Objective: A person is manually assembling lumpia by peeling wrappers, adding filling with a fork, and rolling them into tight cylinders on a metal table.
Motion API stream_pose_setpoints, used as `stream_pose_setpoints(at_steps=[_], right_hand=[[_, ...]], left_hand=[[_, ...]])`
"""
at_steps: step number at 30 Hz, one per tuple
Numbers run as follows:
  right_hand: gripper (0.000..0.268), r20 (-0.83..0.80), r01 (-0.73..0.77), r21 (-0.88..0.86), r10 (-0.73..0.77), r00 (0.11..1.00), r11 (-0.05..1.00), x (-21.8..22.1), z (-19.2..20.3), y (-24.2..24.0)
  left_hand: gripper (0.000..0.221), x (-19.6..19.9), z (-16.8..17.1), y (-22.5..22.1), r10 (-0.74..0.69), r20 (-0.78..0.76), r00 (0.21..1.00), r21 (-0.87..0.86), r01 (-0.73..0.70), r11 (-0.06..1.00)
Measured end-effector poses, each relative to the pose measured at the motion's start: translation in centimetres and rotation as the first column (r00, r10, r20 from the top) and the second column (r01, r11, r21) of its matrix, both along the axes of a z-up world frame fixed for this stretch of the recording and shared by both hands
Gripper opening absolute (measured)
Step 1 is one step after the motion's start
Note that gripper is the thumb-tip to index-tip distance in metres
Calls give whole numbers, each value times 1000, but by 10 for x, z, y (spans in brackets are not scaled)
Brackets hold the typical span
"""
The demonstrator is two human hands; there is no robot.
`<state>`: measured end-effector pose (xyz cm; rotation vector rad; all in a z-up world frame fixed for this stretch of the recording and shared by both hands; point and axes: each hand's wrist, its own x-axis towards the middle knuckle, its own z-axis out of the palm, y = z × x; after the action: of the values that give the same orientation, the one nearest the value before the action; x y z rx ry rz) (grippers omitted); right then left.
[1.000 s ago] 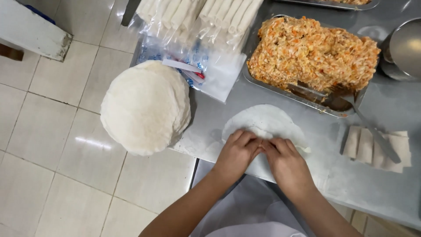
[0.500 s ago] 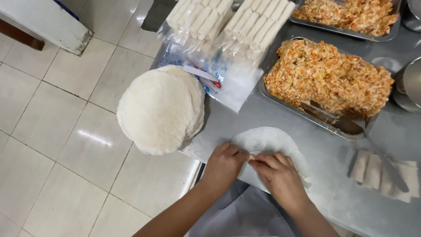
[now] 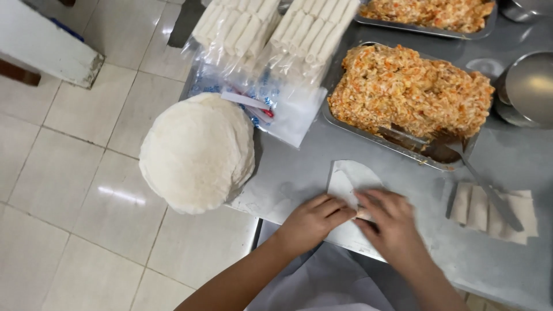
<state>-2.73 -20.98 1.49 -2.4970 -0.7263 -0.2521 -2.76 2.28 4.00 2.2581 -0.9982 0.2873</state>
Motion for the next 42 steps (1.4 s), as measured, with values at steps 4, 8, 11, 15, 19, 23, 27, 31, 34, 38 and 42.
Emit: stream_pose_setpoints(at_steps=[4,8,11,15,19,23,27,31,34,38,42], right_hand=[[17,-37,145,-253,-160,986,956,-21,-6,-43],[15,17,141,-140,-140,990,980,-11,17,-19],[16,48,12,95,-17,999,995,-7,15,14],[77,-211,165,230,-116,971,959,-10,-7,29],[118,-602,247,16,-187,776,969,8,22,-1],[51,-77,173,84,-167,983,981,85,77,-96],[59,220,591,-308,-548,807,746,169,49,-189],[70,209,549,-672,-583,785,497,144,34,-179],[68,82,373,-598,-409,909,709,85,56,-104],[101,277,-96,-410,224,934,907,49,17,-29],[104,194,-2,-585,142,971,811,60,2,-20]], left_hand=[[39,2,-12,-9,-25,78,997,116,16,993],[39,9,-14,-21,24,-56,998,77,-20,997],[47,5,-9,-21,86,-292,953,-47,-104,993],[62,3,5,-21,129,-370,920,-179,-207,962],[28,-3,-8,-19,81,-122,989,-101,-93,990],[25,7,-14,-6,-23,-95,995,-72,16,997],[39,4,-21,-1,-68,-68,995,-95,61,994],[22,7,-13,-5,18,-226,974,-217,-69,974],[24,-8,-5,-2,-36,-181,983,-213,-4,977],[18,-18,-18,-4,-13,-158,987,-176,-15,984],[19,-24,-25,-3,0,-236,972,-201,-49,978]])
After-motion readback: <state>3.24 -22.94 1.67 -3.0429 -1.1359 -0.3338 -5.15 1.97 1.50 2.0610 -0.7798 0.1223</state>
